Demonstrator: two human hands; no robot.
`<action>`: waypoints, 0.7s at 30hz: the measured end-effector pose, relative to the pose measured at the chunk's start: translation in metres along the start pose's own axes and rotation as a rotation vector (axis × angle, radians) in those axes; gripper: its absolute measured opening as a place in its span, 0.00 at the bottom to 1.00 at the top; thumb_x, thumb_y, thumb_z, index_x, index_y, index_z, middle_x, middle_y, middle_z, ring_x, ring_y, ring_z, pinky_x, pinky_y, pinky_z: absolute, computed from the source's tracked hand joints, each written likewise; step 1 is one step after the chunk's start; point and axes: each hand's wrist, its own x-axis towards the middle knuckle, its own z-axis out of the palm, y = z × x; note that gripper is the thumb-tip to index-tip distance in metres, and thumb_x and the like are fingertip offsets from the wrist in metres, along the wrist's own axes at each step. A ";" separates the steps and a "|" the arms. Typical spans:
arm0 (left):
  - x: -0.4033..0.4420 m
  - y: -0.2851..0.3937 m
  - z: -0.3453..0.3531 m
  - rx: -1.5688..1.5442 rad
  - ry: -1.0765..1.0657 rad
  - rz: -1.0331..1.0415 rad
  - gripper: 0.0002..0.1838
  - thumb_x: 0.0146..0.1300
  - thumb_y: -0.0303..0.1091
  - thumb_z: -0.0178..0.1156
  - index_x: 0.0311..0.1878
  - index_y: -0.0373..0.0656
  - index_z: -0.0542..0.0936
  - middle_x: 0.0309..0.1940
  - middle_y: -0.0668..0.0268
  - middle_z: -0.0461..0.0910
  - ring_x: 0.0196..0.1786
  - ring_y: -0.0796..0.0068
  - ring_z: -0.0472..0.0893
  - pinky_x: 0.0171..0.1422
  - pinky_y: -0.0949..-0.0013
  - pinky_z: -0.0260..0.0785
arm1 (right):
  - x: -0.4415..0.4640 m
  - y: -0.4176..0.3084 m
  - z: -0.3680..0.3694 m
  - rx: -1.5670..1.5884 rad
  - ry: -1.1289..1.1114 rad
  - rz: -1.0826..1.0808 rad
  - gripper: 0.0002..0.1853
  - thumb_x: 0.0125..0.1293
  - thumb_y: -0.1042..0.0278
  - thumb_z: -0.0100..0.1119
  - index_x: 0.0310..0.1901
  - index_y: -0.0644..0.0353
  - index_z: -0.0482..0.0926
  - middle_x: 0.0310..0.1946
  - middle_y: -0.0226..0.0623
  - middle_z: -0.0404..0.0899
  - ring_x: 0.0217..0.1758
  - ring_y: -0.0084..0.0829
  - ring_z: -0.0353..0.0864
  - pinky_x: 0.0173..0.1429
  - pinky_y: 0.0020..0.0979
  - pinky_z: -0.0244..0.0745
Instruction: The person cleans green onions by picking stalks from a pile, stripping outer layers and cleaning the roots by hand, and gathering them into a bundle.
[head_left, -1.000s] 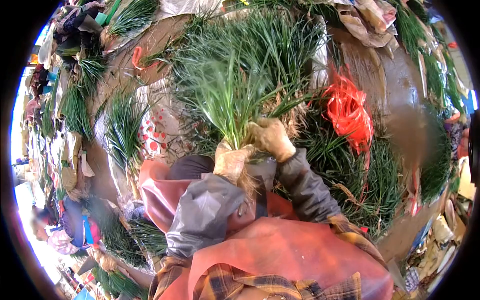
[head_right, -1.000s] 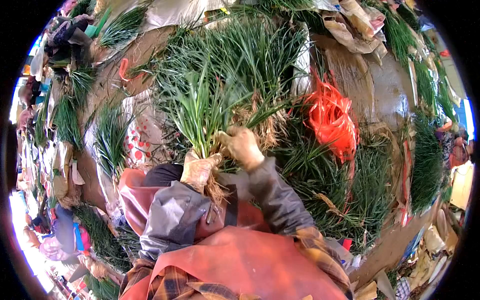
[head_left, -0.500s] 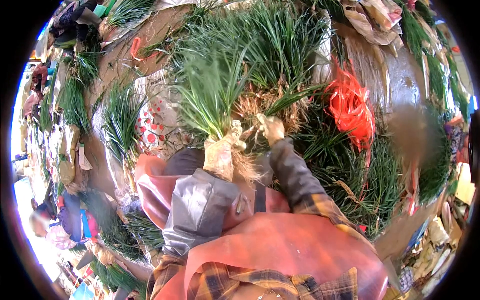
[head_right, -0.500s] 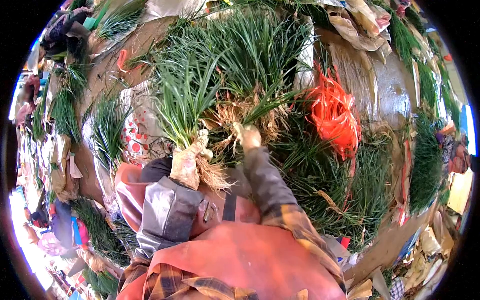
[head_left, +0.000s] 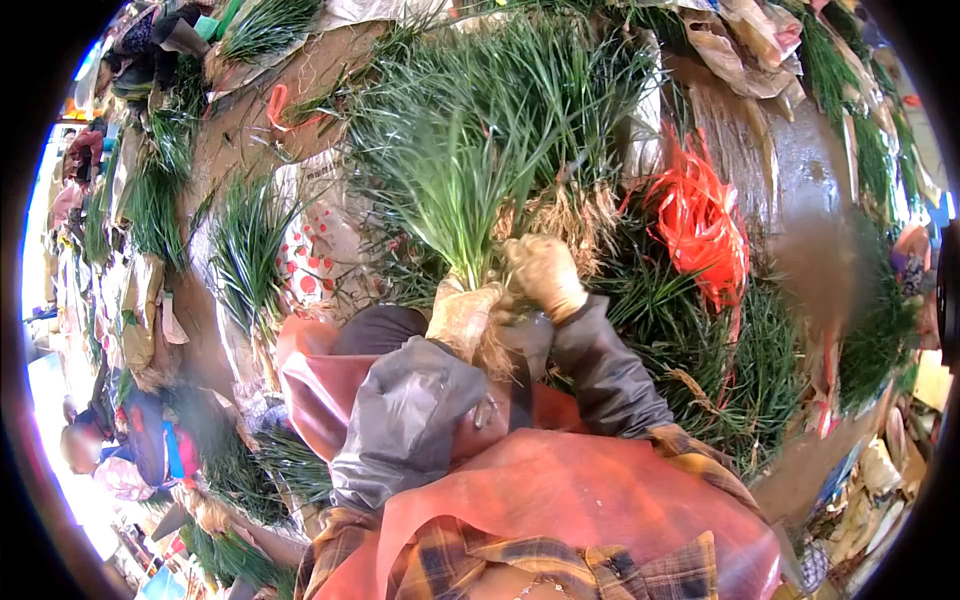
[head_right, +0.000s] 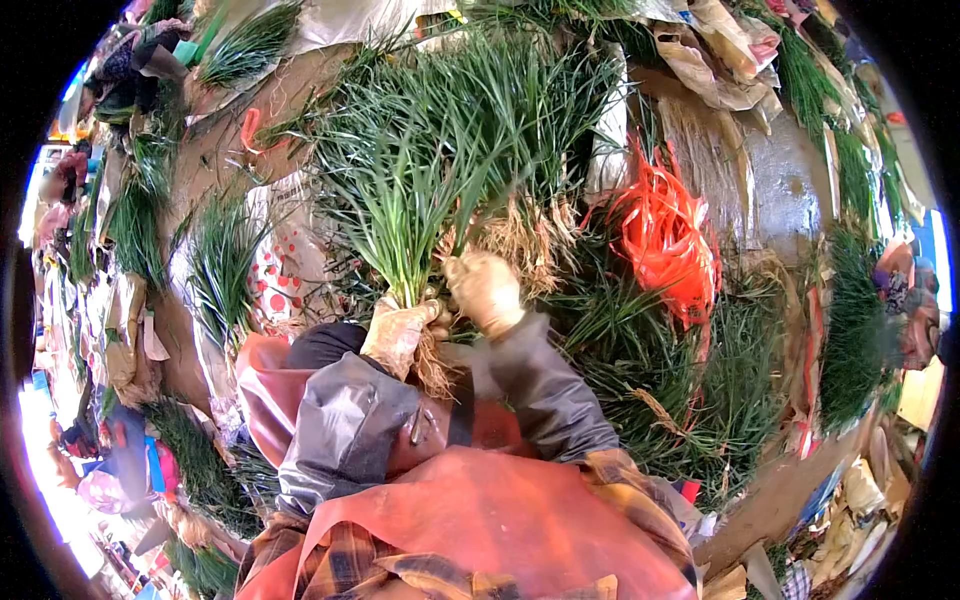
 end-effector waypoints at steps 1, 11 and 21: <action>0.001 -0.001 -0.003 -0.024 -0.043 0.003 0.10 0.58 0.19 0.56 0.42 0.40 0.74 0.25 0.65 0.75 0.24 0.71 0.77 0.23 0.71 0.71 | 0.001 -0.005 -0.029 0.765 -0.014 0.452 0.10 0.67 0.64 0.48 0.29 0.52 0.75 0.23 0.24 0.72 0.24 0.20 0.73 0.28 0.24 0.73; -0.012 0.020 -0.005 -0.447 -0.048 0.148 0.09 0.60 0.25 0.59 0.45 0.36 0.77 0.28 0.63 0.78 0.34 0.69 0.82 0.37 0.69 0.78 | 0.021 0.048 0.006 0.931 -0.820 0.696 0.29 0.68 0.38 0.40 0.37 0.60 0.78 0.34 0.43 0.77 0.42 0.33 0.79 0.49 0.37 0.74; 0.006 0.021 -0.007 -0.412 -0.119 0.061 0.14 0.63 0.29 0.58 0.52 0.44 0.75 0.36 0.63 0.80 0.34 0.76 0.79 0.27 0.73 0.75 | 0.035 0.054 0.021 0.797 -0.239 0.362 0.18 0.66 0.72 0.46 0.58 0.57 0.70 0.50 0.37 0.76 0.42 0.26 0.78 0.44 0.28 0.77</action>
